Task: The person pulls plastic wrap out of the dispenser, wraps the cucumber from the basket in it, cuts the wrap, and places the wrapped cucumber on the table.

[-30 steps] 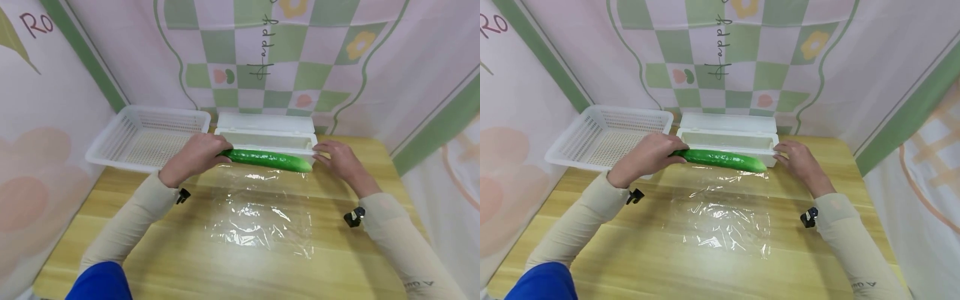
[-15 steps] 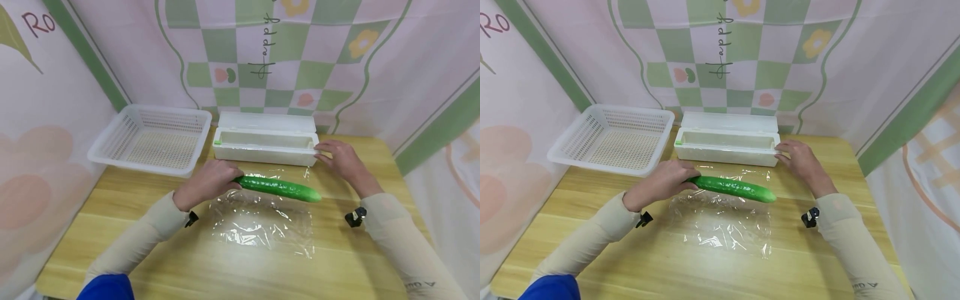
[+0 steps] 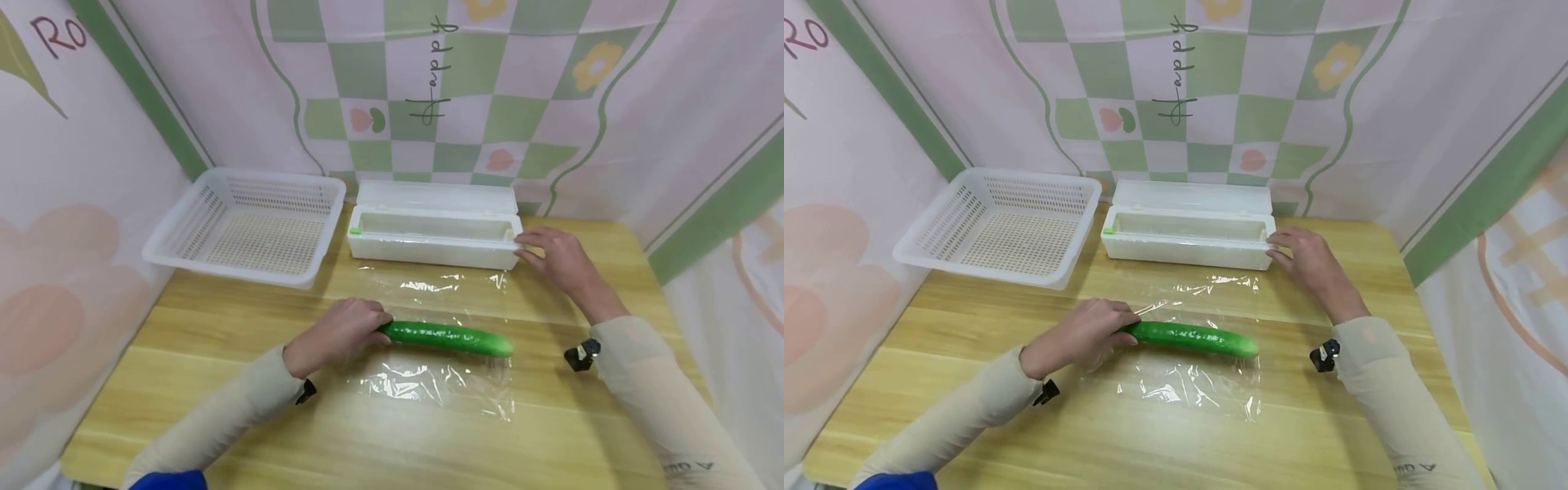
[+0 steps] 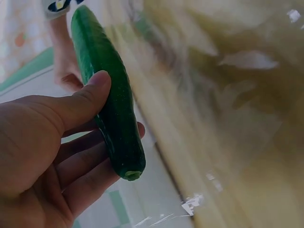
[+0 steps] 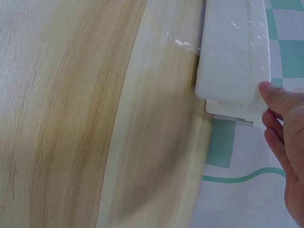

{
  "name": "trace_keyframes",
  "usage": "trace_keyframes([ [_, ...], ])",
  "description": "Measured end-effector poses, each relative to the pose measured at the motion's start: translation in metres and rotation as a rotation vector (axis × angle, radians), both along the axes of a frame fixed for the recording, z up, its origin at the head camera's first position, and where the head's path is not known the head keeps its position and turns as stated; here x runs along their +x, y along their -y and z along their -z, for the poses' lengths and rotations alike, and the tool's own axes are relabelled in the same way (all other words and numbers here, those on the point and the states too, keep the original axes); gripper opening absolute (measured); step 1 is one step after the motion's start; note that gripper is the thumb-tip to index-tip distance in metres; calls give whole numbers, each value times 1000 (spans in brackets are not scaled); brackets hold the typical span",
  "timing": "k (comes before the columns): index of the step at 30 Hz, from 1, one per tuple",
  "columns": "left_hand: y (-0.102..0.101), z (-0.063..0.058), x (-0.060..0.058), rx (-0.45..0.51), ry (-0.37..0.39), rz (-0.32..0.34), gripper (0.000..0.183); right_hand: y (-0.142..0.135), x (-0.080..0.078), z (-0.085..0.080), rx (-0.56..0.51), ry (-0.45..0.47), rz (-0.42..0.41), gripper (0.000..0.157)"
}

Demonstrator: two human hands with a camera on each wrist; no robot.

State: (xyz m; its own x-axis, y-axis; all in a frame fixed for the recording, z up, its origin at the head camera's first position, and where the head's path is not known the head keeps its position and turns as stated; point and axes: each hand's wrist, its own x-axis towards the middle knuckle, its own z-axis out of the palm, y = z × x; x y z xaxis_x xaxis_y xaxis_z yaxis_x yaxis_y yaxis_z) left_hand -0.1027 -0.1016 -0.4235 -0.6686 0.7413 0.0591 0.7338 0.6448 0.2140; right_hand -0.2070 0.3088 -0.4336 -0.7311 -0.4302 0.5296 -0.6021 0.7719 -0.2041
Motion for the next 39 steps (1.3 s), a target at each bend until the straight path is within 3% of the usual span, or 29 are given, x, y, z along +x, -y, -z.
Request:
trace_keyframes([
  [11, -1, 29, 12, -17, -87, 50, 23, 0, 1, 0, -6, 7, -4, 29],
  [21, -1, 37, 19, -35, -139, 67, 28, -1, 1, 1, 5, 41, 26, 30],
  [32, 2, 32, 19, 8, -46, 43, 25, 3, -3, -2, 20, 6, -8, 28],
  [39, 4, 34, 20, 6, -64, 60, 34, 2, 1, -8, 85, 39, -10, 33],
])
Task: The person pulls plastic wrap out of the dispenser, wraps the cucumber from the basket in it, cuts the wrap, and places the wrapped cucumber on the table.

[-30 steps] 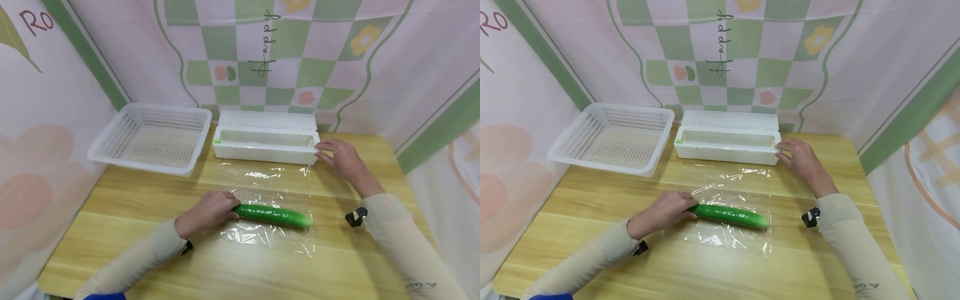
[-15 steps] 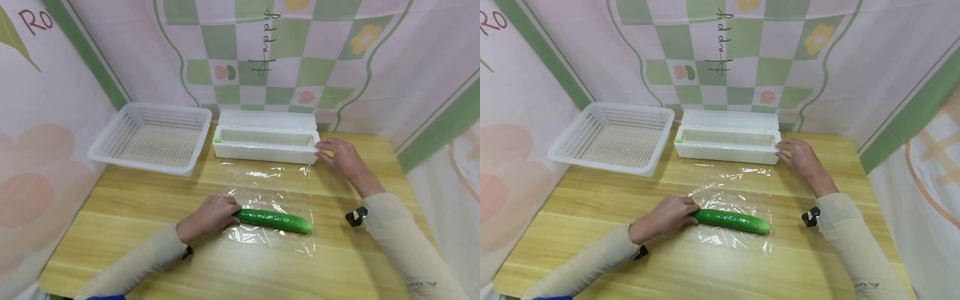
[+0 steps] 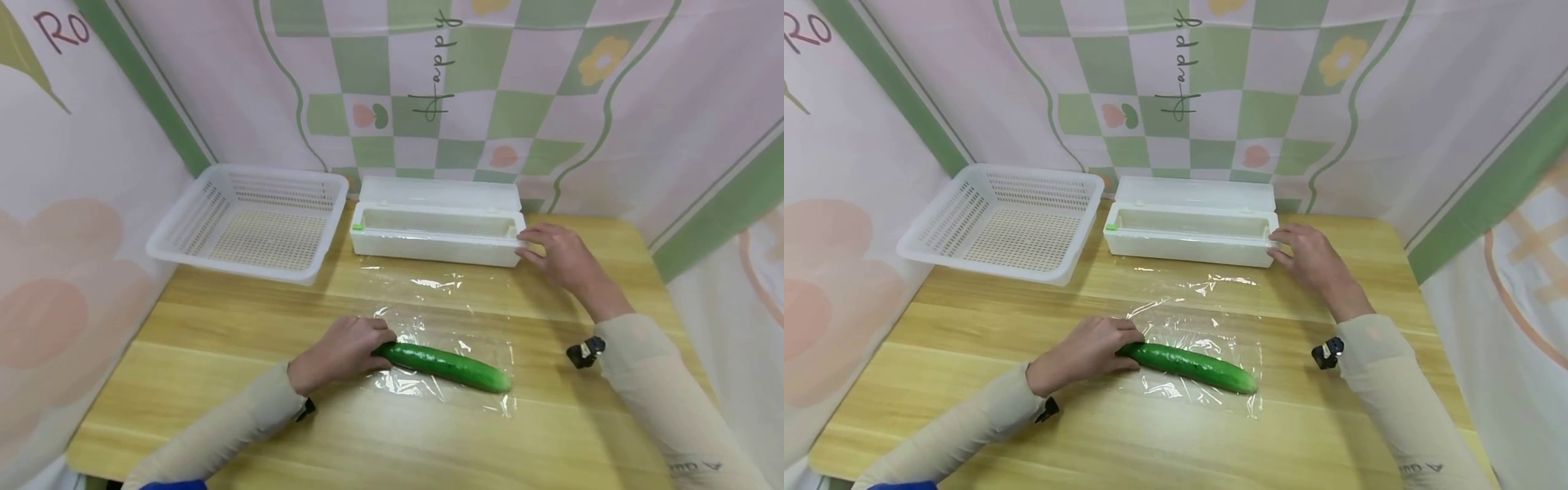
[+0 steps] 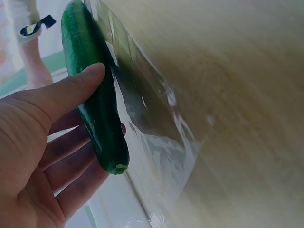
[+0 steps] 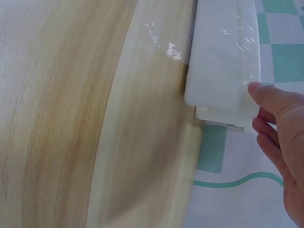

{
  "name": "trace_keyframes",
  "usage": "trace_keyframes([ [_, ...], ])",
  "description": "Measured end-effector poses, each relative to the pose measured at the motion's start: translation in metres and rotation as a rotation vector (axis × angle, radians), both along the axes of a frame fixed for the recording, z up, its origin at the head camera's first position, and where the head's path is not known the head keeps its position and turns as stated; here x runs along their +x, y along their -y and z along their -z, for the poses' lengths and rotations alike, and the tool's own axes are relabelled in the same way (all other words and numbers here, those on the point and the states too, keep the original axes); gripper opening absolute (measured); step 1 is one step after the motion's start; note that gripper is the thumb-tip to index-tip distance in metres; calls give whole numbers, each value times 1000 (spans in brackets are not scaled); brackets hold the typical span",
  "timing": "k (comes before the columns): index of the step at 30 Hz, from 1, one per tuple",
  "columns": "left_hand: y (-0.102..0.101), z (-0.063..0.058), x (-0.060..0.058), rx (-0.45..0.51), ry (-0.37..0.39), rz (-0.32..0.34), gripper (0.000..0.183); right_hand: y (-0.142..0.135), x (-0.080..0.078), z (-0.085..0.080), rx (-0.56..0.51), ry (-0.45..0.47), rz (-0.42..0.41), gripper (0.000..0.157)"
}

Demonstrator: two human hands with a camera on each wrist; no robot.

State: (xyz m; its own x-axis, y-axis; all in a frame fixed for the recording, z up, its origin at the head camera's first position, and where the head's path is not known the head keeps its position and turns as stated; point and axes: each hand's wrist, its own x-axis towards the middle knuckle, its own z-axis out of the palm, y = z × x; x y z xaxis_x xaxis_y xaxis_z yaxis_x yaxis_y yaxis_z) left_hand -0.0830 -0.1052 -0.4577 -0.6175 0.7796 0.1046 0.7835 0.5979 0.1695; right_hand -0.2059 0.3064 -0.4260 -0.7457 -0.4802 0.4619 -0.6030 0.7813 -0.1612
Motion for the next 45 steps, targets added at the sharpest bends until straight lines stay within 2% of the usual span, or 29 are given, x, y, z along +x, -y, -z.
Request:
trace_keyframes([
  [7, 1, 0, 1, -10, -6, 8, 37, 6, 14, -10, 29, -27, -43, 39],
  [11, 4, 0, 1, -17, -3, 11, 39, 18, 31, -20, 36, -68, -157, 43],
  [14, 5, 1, 1, -17, -9, 15, 39, 28, 46, -23, 40, -94, -262, 37],
  [17, 6, 2, 0, -14, -10, 18, 39, 39, 64, -23, 63, -94, -334, 54],
  [19, 7, 3, 1, -15, -15, 21, 42, 45, 76, -22, 85, -84, -374, 59],
  [23, 11, 2, 2, 7, -35, 36, 49, 55, 100, -20, 127, -64, -442, 39],
  [27, 16, -1, 3, 51, -111, 99, 45, 63, 120, -17, 138, -82, -495, 38],
  [30, 22, -1, 4, 76, -215, 187, 31, 66, 132, -15, 148, -110, -537, 49],
  [32, 26, -2, 6, 88, -266, 254, 22, 68, 139, -12, 168, -136, -561, 50],
  [36, 36, -1, 11, 68, -276, 354, 11, 68, 150, -5, 222, -175, -619, 45],
  [38, 39, -1, 13, 46, -252, 368, 11, 68, 155, -2, 253, -192, -644, 44],
  [42, 43, 2, 16, -12, -267, 351, 13, 64, 162, 3, 311, -194, -677, 19],
  [43, 44, 3, 17, -21, -279, 344, 13, 63, 164, 4, 328, -196, -680, 19],
  [45, 45, 5, 17, -47, -316, 330, 15, 61, 166, 7, 347, -186, -683, 28],
])
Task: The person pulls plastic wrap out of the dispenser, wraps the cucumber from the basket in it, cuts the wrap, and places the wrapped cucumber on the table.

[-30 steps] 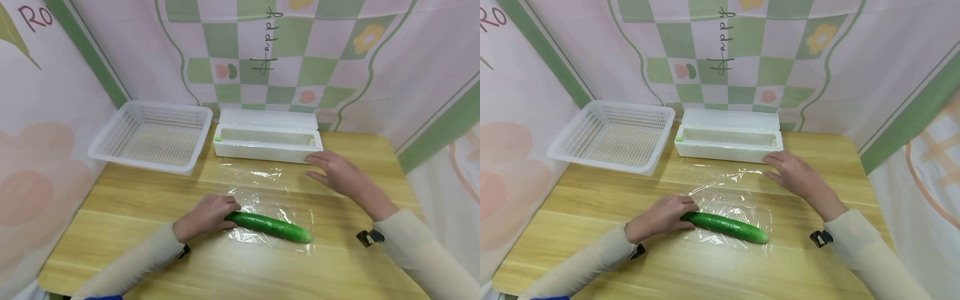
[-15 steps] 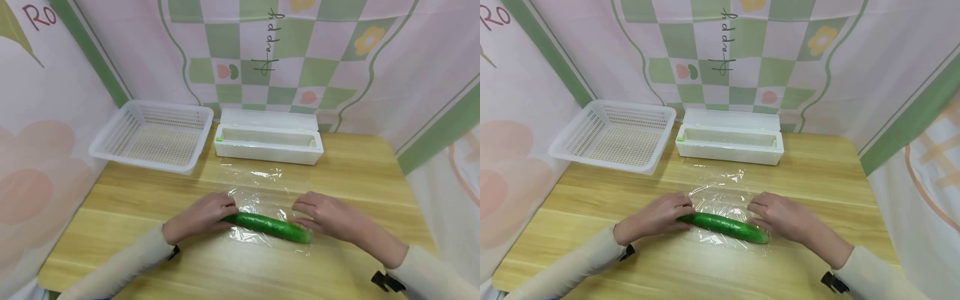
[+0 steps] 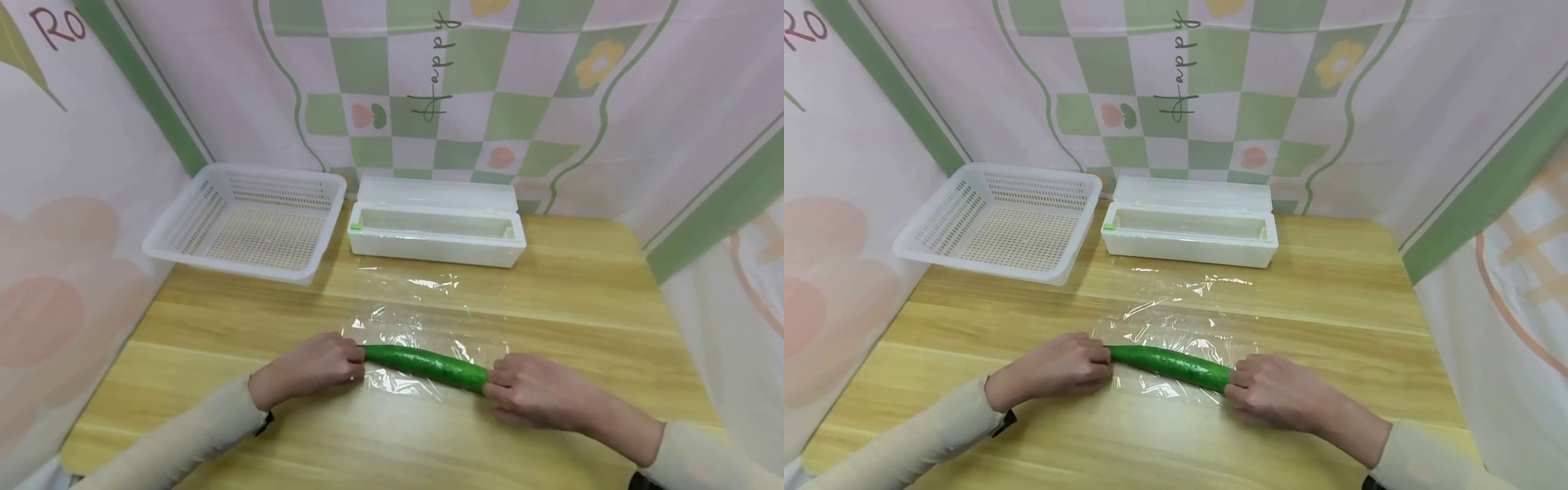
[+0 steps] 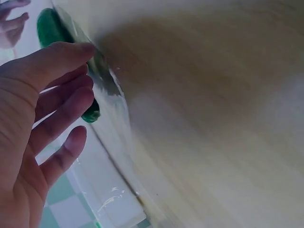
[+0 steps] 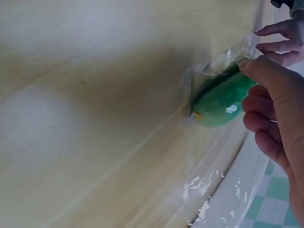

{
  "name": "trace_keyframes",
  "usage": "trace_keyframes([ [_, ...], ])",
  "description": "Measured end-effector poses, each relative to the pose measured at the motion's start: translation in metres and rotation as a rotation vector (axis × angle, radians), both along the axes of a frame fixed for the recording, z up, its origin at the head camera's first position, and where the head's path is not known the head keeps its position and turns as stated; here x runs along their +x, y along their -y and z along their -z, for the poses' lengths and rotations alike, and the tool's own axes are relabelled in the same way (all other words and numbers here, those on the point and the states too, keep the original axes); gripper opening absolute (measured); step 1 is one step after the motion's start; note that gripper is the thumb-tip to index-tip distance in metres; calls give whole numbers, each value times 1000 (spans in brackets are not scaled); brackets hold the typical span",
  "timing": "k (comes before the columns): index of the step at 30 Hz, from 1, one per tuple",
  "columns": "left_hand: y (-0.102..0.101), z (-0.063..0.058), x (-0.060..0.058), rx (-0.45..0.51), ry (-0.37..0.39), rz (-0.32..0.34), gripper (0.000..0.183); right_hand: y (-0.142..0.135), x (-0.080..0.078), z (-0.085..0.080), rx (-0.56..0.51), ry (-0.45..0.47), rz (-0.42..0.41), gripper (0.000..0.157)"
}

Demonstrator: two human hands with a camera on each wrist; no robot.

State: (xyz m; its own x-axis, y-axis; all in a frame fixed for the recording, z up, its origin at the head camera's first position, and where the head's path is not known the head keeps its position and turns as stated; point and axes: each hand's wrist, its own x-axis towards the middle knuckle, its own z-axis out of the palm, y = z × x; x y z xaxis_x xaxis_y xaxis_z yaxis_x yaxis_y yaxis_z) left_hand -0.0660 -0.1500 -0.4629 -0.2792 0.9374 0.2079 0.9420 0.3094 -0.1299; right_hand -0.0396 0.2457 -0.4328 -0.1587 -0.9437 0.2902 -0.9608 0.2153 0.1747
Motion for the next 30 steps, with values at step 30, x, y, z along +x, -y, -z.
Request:
trace_keyframes([
  [30, 1, 9, 1, 57, -36, -75, 10, -20, 8, 37, -114, 44, 63, 32],
])
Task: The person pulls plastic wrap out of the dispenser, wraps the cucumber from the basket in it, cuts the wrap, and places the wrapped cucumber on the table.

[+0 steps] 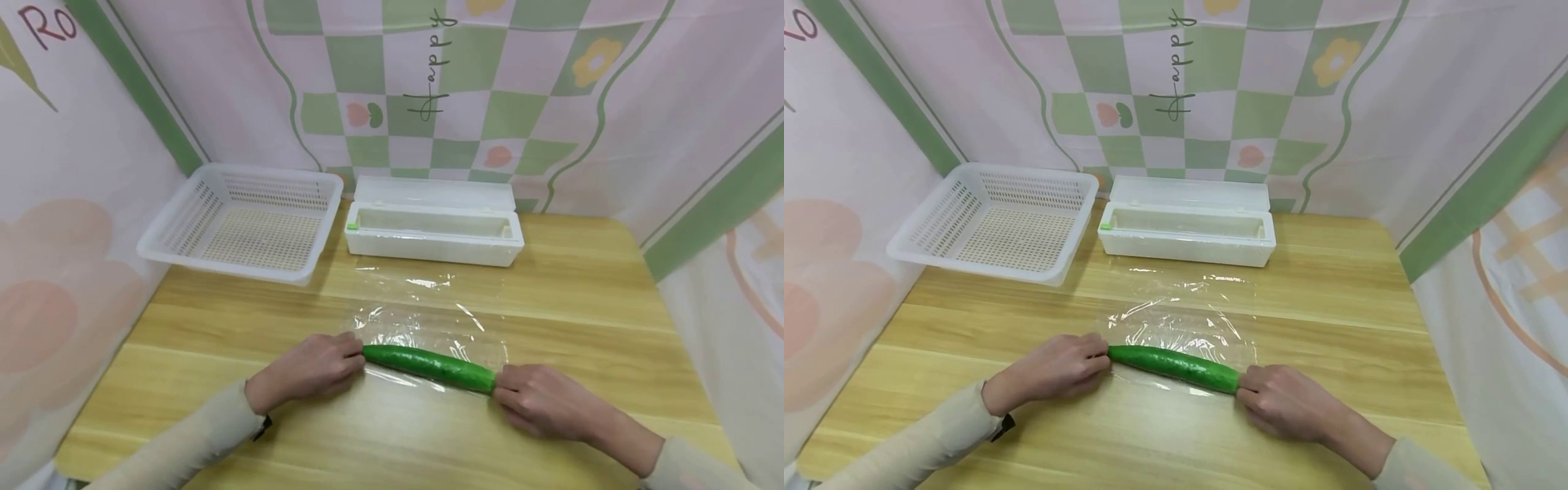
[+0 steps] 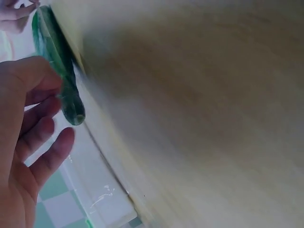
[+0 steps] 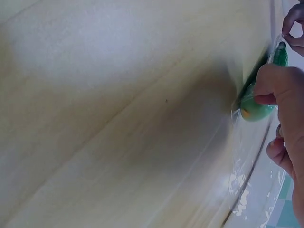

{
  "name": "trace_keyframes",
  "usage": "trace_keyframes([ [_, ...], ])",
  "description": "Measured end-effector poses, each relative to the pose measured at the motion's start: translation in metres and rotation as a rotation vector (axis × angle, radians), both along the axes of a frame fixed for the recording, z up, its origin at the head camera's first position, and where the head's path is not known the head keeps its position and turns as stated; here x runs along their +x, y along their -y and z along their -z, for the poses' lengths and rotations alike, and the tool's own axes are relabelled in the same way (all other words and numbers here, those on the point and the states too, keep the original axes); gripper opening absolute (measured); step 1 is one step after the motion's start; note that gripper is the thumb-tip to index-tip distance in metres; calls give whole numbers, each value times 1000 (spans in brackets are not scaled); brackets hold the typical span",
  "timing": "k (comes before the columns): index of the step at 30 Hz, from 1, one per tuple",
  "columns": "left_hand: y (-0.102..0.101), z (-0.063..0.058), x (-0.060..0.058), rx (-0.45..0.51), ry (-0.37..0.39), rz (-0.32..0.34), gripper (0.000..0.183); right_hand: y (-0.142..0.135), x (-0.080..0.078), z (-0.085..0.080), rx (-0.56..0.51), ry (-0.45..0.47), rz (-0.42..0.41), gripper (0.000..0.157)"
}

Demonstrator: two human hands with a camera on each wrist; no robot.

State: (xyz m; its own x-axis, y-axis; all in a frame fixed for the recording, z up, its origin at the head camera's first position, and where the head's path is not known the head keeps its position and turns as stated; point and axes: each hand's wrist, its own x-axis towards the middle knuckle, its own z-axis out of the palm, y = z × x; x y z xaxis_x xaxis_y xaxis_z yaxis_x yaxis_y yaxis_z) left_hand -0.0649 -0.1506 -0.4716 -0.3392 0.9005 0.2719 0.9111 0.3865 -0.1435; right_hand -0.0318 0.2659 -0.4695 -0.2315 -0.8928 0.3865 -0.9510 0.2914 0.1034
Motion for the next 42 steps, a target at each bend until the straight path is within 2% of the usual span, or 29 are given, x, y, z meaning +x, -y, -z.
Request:
trace_keyframes([
  [6, -2, 1, -4, 61, 35, -17, 13, -2, -3, -3, -22, 48, 18, 12],
  [13, -4, 1, -6, 132, 151, -74, 16, -3, -5, -4, -31, 74, 50, 19],
  [18, -3, 2, -6, 174, 209, -130, 16, -5, -6, -3, -82, 116, 55, 5],
  [22, -3, 3, -5, 207, 233, -148, 16, -6, -7, -4, -105, 146, 69, 13],
  [27, -2, 5, -6, 233, 230, -146, 15, -7, -8, -4, -107, 156, 79, 14],
  [36, -3, 8, -9, 271, 242, -71, 11, -8, -10, -5, -110, 180, 100, 22],
  [42, -1, 6, -7, 285, 253, -101, 17, -9, -11, -4, -124, 230, 113, 23],
])
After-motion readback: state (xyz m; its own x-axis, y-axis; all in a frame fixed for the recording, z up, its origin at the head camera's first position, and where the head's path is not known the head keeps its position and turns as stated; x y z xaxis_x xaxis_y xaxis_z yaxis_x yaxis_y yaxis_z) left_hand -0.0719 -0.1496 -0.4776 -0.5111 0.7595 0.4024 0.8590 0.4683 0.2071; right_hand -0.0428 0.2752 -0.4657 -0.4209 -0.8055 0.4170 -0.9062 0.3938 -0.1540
